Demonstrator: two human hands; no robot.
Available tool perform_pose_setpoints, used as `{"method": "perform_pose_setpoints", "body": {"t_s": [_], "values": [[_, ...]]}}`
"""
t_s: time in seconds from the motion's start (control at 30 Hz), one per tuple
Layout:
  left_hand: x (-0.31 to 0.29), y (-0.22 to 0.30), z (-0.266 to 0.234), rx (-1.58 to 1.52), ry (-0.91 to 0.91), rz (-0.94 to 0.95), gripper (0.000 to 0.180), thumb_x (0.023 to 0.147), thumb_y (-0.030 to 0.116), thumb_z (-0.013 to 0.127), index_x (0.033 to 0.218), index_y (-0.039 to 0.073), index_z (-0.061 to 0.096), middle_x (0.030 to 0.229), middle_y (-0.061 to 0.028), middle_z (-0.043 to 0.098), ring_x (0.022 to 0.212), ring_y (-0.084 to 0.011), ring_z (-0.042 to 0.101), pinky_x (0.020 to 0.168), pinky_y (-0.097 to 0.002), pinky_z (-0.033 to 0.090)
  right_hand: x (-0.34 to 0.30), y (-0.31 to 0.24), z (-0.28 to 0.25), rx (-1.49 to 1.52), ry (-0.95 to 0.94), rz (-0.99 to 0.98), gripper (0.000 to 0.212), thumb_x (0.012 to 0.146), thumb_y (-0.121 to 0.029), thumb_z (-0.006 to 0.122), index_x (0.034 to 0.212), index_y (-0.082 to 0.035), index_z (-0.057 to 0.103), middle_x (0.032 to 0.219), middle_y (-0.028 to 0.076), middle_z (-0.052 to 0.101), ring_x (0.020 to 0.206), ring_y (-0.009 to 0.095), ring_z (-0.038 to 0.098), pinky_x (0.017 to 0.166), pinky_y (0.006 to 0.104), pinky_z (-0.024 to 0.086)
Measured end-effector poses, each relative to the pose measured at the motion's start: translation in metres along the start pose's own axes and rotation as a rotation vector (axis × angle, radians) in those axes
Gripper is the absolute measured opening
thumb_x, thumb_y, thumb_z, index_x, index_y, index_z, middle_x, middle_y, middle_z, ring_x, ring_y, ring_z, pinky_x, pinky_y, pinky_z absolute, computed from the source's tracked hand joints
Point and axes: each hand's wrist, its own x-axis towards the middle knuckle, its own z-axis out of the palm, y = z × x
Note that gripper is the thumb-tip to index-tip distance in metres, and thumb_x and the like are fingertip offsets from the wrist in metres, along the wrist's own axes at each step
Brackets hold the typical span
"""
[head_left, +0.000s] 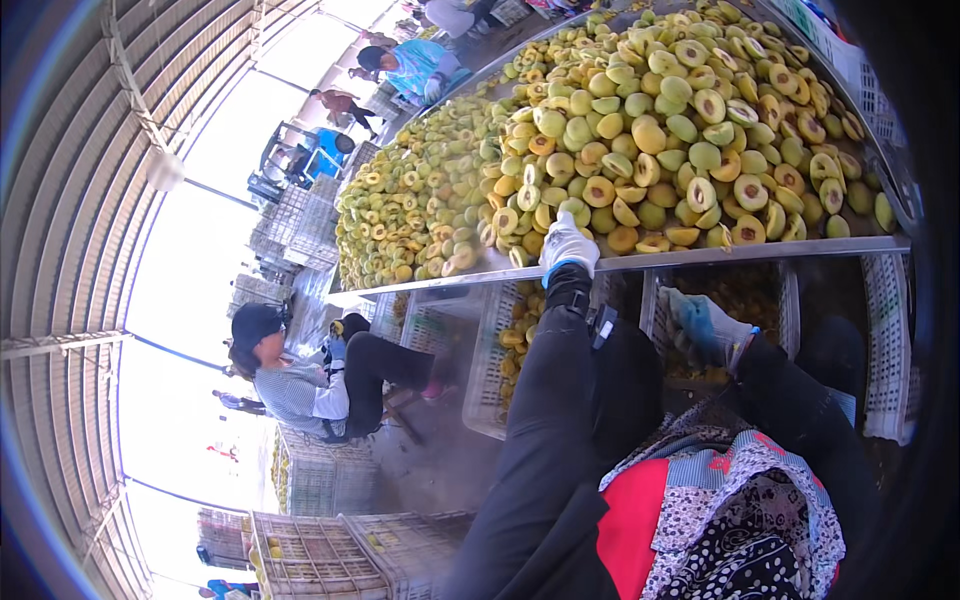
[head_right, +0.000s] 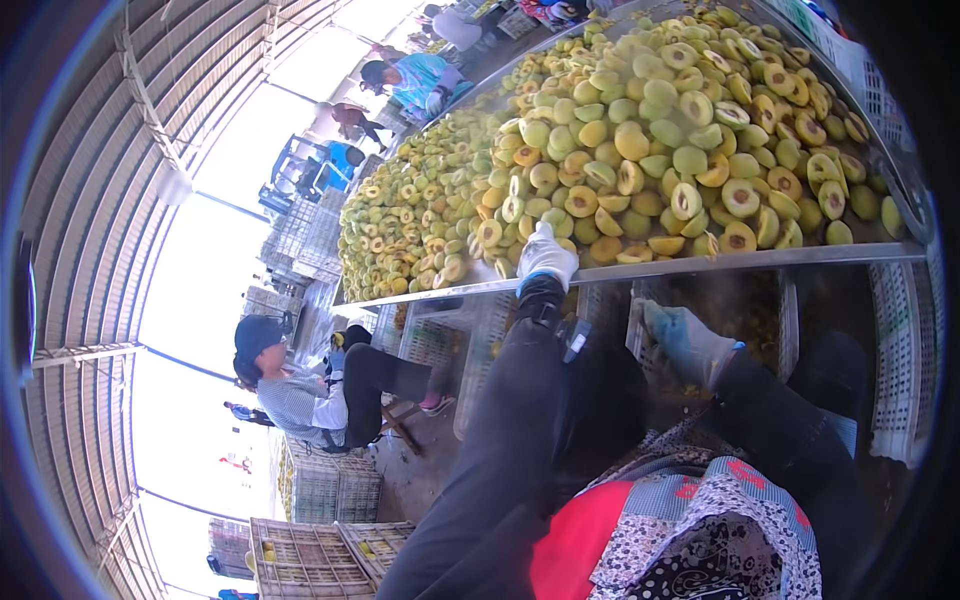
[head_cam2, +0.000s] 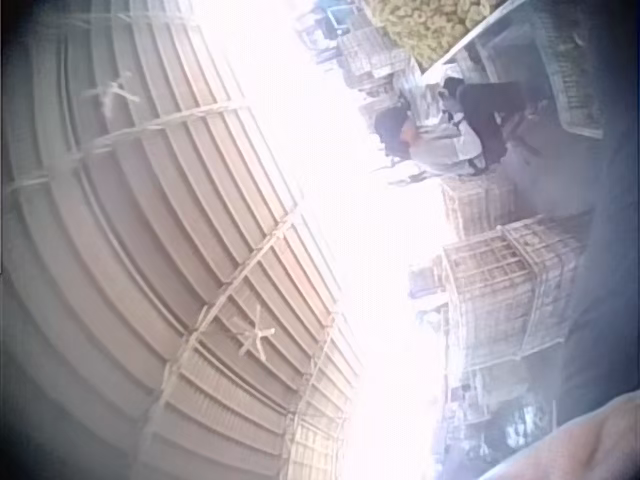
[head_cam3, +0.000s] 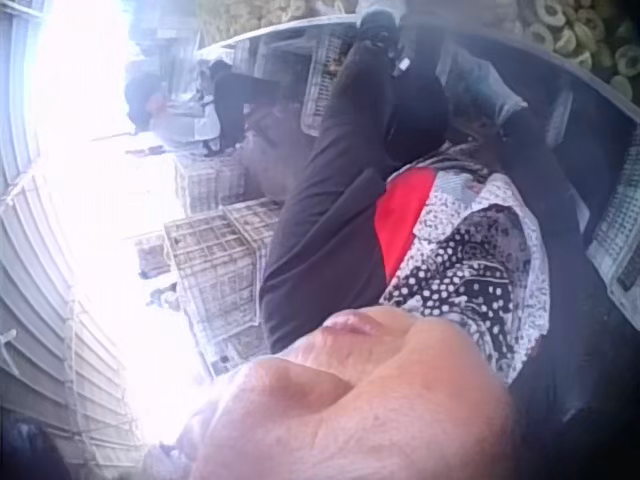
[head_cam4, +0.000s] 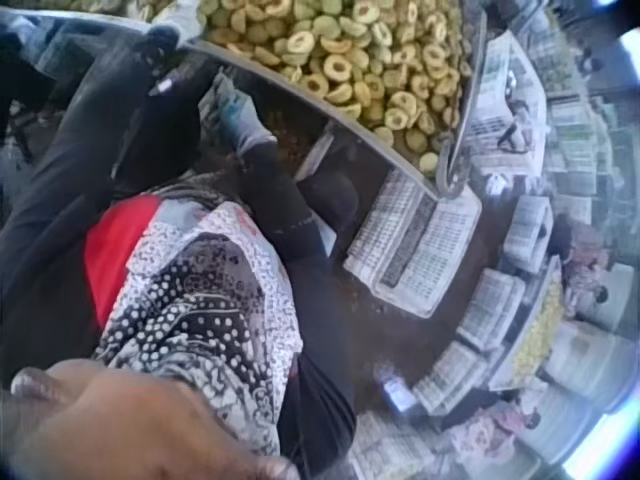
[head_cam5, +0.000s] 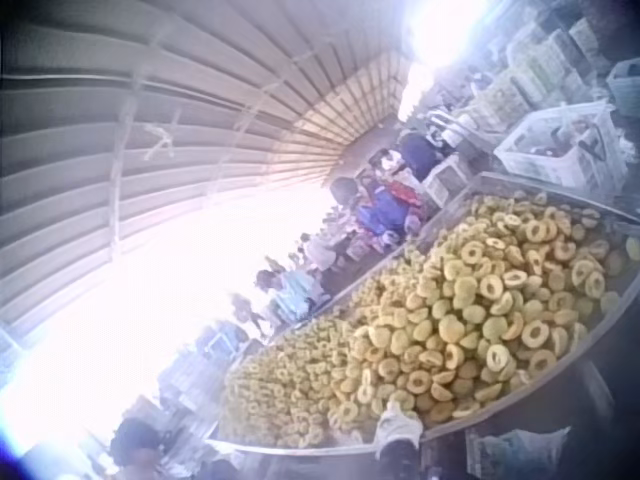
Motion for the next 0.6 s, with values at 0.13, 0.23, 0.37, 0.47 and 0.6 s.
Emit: {"method": "perform_pose_setpoints", "body": {"t_s": [0.13, 0.23, 0.37, 0.47, 0.6], "values": [[0.010, -0.006, 0.011, -0.091, 0.035, 0.018, 0.058, 0.076, 0.029, 0.075, 0.123, 0.004, 0.053, 0.121, -0.0230, 0.064, 0.115, -0.0358, 0.062, 0.097, -0.0400, 0.050, 0.001, -0.003, -0.001, -0.037, 0.142, -0.099, 0.046, 0.104, -0.046, 0.040, 0.095, -0.007, 0.063, 0.071, -0.001, 0.056, 0.062, 0.008, 0.050, 0.057, 0.0274, 0.043], [0.017, -0.021, 0.014, -0.108, 0.078, 0.029, 0.056, 0.073, 0.031, 0.077, 0.118, 0.004, 0.057, 0.117, -0.0220, 0.066, 0.112, -0.0362, 0.063, 0.095, -0.0402, 0.051, -0.002, -0.012, 0.007, 0.007, 0.140, -0.100, 0.047, 0.105, -0.046, 0.040, 0.096, -0.006, 0.063, 0.072, -0.002, 0.056, 0.062, 0.007, 0.049, 0.057, 0.0249, 0.042], [0.016, -0.021, 0.017, -0.307, 0.137, 0.047, 0.058, 0.069, 0.032, 0.081, 0.115, 0.003, 0.061, 0.111, -0.0197, 0.068, 0.105, -0.0343, 0.066, 0.092, -0.0382, 0.051, 0.006, -0.003, -0.002, 0.090, 0.165, -0.202, 0.042, 0.105, -0.039, 0.044, 0.100, -0.003, 0.064, 0.077, -0.002, 0.058, 0.068, 0.005, 0.050, 0.062, 0.0221, 0.043], [0.007, -0.012, 0.009, -0.903, -0.045, 0.052, 0.044, 0.077, 0.014, 0.075, 0.118, 0.005, 0.061, 0.106, -0.0134, 0.069, 0.100, -0.0264, 0.067, 0.085, -0.0375, 0.055, 0.035, 0.019, -0.007, 0.107, 0.253, -0.552, 0.035, 0.105, -0.033, 0.048, 0.098, -0.002, 0.064, 0.078, -0.003, 0.058, 0.074, 0.004, 0.050, 0.067, 0.0216, 0.043], [-0.033, 0.028, 0.002, -1.517, -0.384, 0.156, 0.039, 0.082, 0.001, 0.068, 0.120, 0.005, 0.058, 0.108, -0.0107, 0.066, 0.099, -0.0216, 0.066, 0.079, -0.0377, 0.058, 0.008, -0.012, -0.002, 0.015, 0.387, -0.639, 0.031, 0.104, -0.028, 0.053, 0.098, 0.000, 0.063, 0.080, -0.001, 0.060, 0.077, 0.006, 0.051, 0.070, 0.0260, 0.045]]}}
